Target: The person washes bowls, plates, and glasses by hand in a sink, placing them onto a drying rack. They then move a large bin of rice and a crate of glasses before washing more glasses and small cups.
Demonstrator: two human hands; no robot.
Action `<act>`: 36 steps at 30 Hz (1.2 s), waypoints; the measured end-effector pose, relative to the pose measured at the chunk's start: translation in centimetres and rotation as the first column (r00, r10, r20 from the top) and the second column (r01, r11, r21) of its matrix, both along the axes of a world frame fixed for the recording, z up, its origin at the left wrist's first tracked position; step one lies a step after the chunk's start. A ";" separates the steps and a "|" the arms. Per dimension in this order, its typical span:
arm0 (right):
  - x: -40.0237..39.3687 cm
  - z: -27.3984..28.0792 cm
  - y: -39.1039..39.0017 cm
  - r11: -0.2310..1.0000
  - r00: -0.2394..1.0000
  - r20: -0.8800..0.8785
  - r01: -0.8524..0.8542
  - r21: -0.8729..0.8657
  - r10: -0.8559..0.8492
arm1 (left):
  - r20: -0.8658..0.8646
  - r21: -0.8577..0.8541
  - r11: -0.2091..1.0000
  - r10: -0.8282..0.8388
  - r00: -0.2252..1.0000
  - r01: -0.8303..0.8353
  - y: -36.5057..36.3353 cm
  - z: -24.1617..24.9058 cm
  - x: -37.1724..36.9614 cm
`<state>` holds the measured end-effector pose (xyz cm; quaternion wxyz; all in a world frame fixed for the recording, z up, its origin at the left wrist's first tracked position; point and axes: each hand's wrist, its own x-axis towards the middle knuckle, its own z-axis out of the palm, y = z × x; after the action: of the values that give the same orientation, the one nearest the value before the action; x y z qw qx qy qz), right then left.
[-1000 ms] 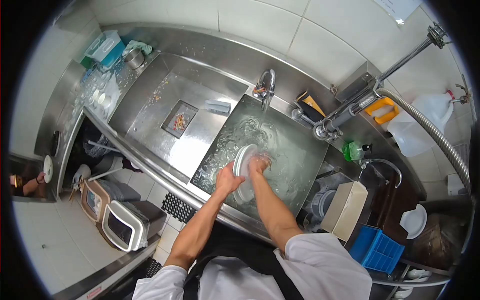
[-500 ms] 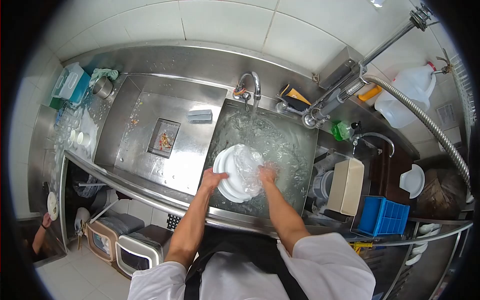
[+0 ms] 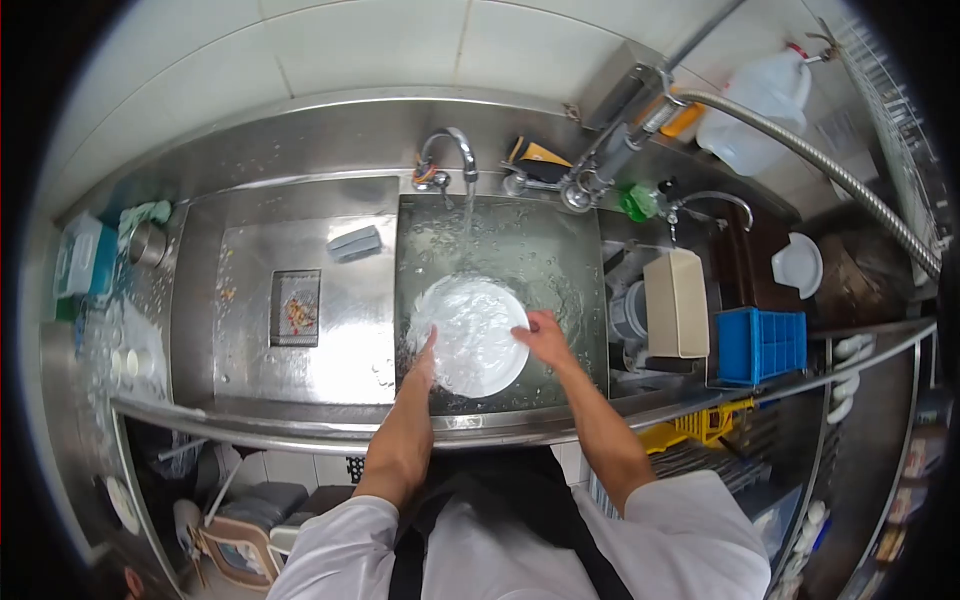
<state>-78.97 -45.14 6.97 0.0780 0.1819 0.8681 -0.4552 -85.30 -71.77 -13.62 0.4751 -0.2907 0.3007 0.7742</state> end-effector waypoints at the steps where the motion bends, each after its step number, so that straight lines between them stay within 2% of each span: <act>1: 0.5 -0.6 -0.9 0.978 0.999 -0.020 0.032 0.205 -0.029 | -0.025 -0.006 1.000 -0.009 1.000 0.009 -0.1 0.2 0.4; 2: 1.1 -1.2 -1.6 0.915 0.998 -0.035 0.059 0.400 -0.049 | -0.054 -0.051 0.999 -0.002 0.999 0.000 0.1 2.8 0.6; 4: 1.1 -2.1 -2.9 0.900 0.992 -0.028 0.126 0.418 -0.126 | -0.157 -0.182 0.983 -0.026 0.987 -0.003 0.5 8.3 1.2; 5: 0.7 -3.4 -3.4 0.859 0.975 -0.044 0.215 0.464 -0.220 | -0.212 -0.286 0.958 -0.050 0.976 -0.013 0.8 10.4 1.4; 6: -0.1 -3.7 -4.0 0.811 0.950 -0.067 0.295 0.504 -0.304 | -0.262 -0.384 0.923 -0.076 0.962 -0.031 1.1 10.5 1.5; 7: -0.8 -3.9 -4.4 0.822 0.953 -0.067 0.290 0.490 -0.297 | -0.287 -0.539 0.837 -0.072 0.955 -0.099 1.7 9.1 1.4; 8: -1.9 -3.2 -4.7 0.808 0.936 -0.013 0.312 0.500 -0.353 | -0.292 -0.553 0.826 -0.065 0.954 -0.113 1.7 10.2 1.2; 10: -4.0 -2.4 -5.6 0.809 0.919 0.051 0.318 0.494 -0.391 | -0.440 -0.642 0.752 -0.200 0.875 -0.151 1.5 13.4 1.3; 11: -5.4 -2.1 -6.0 0.835 0.899 0.048 0.384 0.395 -0.436 | -0.439 -0.657 0.736 -0.200 0.876 -0.161 1.4 13.9 1.4; 12: -6.6 -2.2 -6.4 0.845 0.875 0.053 0.447 0.295 -0.481 | -0.515 -0.679 0.702 -0.245 0.822 -0.215 1.4 14.3 1.6; 13: -7.2 -2.2 -6.9 0.858 0.892 0.016 0.430 0.280 -0.452 | -0.580 -0.692 0.670 -0.295 0.759 -0.269 1.3 14.6 1.8; 14: -7.9 -2.4 -7.3 0.872 0.906 -0.021 0.412 0.265 -0.422 | -0.576 -0.700 0.660 -0.297 0.762 -0.272 1.1 15.9 1.9; 16: -8.4 -1.4 -7.7 0.898 0.930 -0.047 0.365 0.246 -0.365 | -0.591 -0.766 0.546 -0.392 0.705 -0.338 0.9 18.7 2.0; 17: -8.4 -2.0 -7.7 0.899 0.931 -0.046 0.362 0.246 -0.363 | -0.610 -0.758 0.538 -0.386 0.692 -0.369 0.7 18.1 1.9; 20: -8.6 -6.2 -6.6 0.858 0.916 -0.051 0.391 0.333 -0.397 | -0.585 -0.783 0.509 -0.406 0.702 -0.358 0.8 20.6 1.6; 22: -8.5 -7.9 -5.5 0.845 0.864 -0.050 0.501 0.184 -0.501 | -0.600 -0.781 0.498 -0.429 0.675 -0.378 1.0 21.3 1.9; 23: -8.6 -7.8 -5.3 0.833 0.843 -0.049 0.536 0.134 -0.535 | -0.611 -0.781 0.485 -0.457 0.647 -0.395 1.1 21.4 1.8; 25: -7.3 -7.8 -5.2 0.868 0.841 -0.274 0.495 0.039 -0.467 | -0.609 -0.781 0.487 -0.457 0.649 -0.390 1.4 21.3 1.9; 26: -6.8 -7.4 -5.6 0.866 0.839 -0.276 0.498 0.047 -0.468 | -0.607 -0.782 0.489 -0.455 0.651 -0.387 1.8 21.2 2.0; 28: -6.1 -6.7 -6.9 0.820 0.809 -0.380 0.542 0.183 -0.449 | -0.614 -0.770 0.508 -0.426 0.665 -0.385 2.3 20.5 2.1; 29: -5.8 -6.9 -6.5 0.818 0.807 -0.382 0.545 0.185 -0.451 | -0.598 -0.745 0.561 -0.321 0.734 -0.361 2.6 19.9 1.9; 31: -5.4 -7.3 -5.6 0.818 0.872 -0.190 0.490 0.303 -0.452 | -0.501 -0.704 0.640 -0.139 0.854 -0.308 2.6 18.7 1.8; 32: -5.3 -6.8 -4.9 0.815 0.869 -0.192 0.494 0.303 -0.456 | -0.503 -0.702 0.643 -0.143 0.853 -0.306 2.4 18.0 1.7; 34: -5.1 -5.4 -2.7 0.883 0.935 0.062 0.305 0.356 -0.348 | -0.332 -0.642 0.716 0.062 0.941 -0.274 1.9 14.4 1.7; 35: -4.7 -5.8 -1.4 0.880 0.932 0.062 0.313 0.357 -0.356 | -0.315 -0.765 0.584 0.030 0.949 -0.272 2.1 11.9 1.7; 36: -4.3 -6.6 -0.1 0.950 0.961 0.033 0.267 0.162 -0.276 | -0.315 -0.764 0.587 0.021 0.949 -0.266 2.0 12.3 1.5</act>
<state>-83.24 -45.21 0.41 0.0242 0.3176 0.8654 -0.3869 -83.80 -69.79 -1.36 0.1839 -0.3865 0.6521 0.6258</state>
